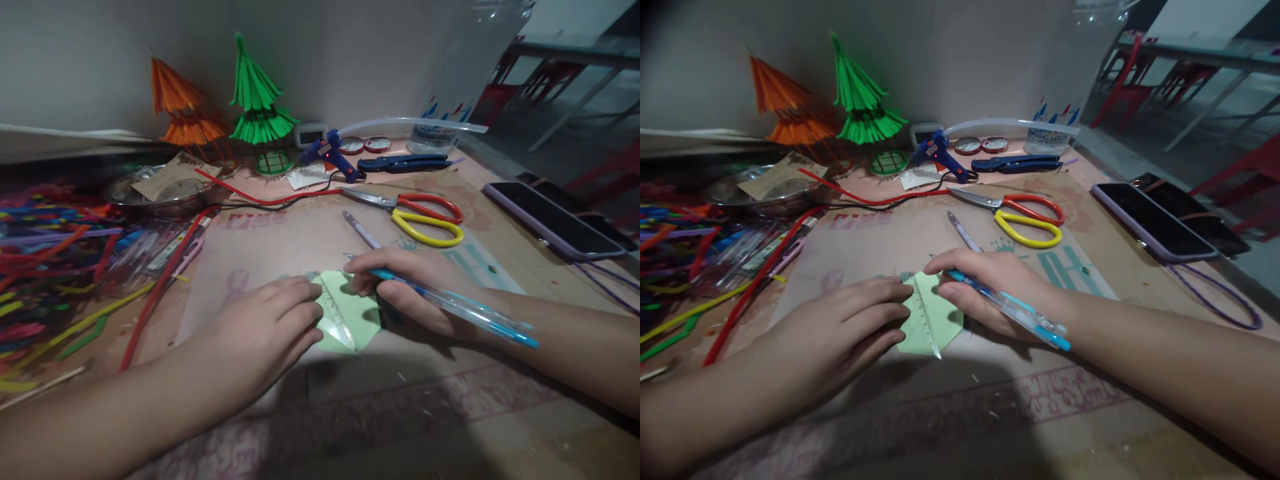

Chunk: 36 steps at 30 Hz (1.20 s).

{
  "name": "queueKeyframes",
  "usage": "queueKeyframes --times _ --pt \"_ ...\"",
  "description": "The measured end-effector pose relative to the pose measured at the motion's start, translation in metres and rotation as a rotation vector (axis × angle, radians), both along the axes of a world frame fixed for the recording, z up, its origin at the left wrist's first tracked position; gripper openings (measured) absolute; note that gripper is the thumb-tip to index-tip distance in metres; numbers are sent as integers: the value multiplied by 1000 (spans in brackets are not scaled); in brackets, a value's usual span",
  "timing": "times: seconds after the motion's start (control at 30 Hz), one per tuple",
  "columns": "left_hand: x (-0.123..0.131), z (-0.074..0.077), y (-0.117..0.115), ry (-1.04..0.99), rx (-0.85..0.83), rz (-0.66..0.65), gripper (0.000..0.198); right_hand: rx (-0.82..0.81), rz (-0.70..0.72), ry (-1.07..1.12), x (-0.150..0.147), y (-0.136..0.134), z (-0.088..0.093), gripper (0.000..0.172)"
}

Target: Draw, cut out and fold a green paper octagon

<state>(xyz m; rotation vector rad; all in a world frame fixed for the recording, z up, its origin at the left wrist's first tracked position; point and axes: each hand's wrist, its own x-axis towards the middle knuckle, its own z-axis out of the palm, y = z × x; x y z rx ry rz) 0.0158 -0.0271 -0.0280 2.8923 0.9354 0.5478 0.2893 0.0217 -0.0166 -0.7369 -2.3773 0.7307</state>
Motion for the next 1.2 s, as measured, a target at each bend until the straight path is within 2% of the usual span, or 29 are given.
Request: queueKeyframes --times 0.1,0.23,0.3,0.53,0.83,1.2 --pt "-2 -1 4 -25 1 -24 29 -116 -36 99 -2 -2 -1 39" --pt "-2 -1 8 -52 -20 -52 28 -456 -157 439 -9 -5 -6 39" --pt "-2 -1 9 -61 -33 -59 29 -509 -188 477 -11 -5 -8 41" --pt "-2 0 11 -36 -43 -74 30 -402 -234 378 -11 -2 -12 41" --pt "-2 0 10 -10 2 -65 33 -394 -228 307 -5 0 -19 37" --pt "-1 1 11 -32 -13 -47 33 -374 -251 240 -5 -2 -16 38"
